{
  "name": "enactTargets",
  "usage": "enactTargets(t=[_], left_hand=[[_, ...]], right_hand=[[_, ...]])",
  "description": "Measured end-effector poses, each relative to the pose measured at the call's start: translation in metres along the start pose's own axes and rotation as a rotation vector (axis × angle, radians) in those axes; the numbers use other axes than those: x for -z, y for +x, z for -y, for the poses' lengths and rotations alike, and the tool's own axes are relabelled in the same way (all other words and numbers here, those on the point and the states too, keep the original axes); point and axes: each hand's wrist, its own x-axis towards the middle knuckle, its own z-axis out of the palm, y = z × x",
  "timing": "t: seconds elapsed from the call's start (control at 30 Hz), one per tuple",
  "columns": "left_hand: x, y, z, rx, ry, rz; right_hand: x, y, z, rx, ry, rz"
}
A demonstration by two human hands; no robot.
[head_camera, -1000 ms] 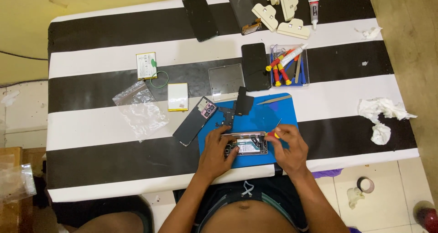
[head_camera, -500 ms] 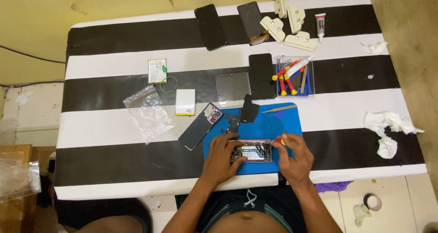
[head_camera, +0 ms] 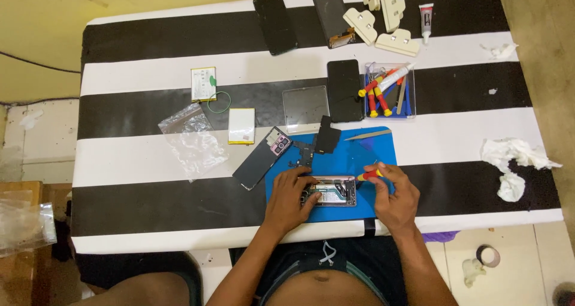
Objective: Repairing a smartphone by unscrewing components and inspecting the internal frame on a dedicated work surface.
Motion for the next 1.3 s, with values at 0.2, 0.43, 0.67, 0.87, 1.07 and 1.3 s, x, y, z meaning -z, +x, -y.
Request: enactTargets(t=[0.2,0.43,0.67,0.87,1.07,1.3], left_hand=[[-0.004,-0.001,0.002,-0.008,-0.001,-0.030],[0.005,0.004,-0.007,0.007,-0.002,-0.036],[0.000,0.006,-0.008,-0.084,0.052,-0.036],[0.003,0.051,-0.031,-0.144,-0.428,0.067],[-0.012,0.077,-0.029,-0.105,-0.726,0.123],[-0.040,0.072,-0.014,-0.054,-0.700,0.165]], right_hand=[[-0.001,0.003,0.003,0.076,0.033,0.039],[0.000,0.007,-0.001,0.032,0.036,0.001],[-0.008,0.026,0.010,0.148,0.229,0.219],[-0.011,0.029,-0.006,0.266,0.110,0.221],[-0.002,0.035,0.014,0.164,0.077,0.254],[0.002,0.035,0.018,0.255,-0.009,0.220]])
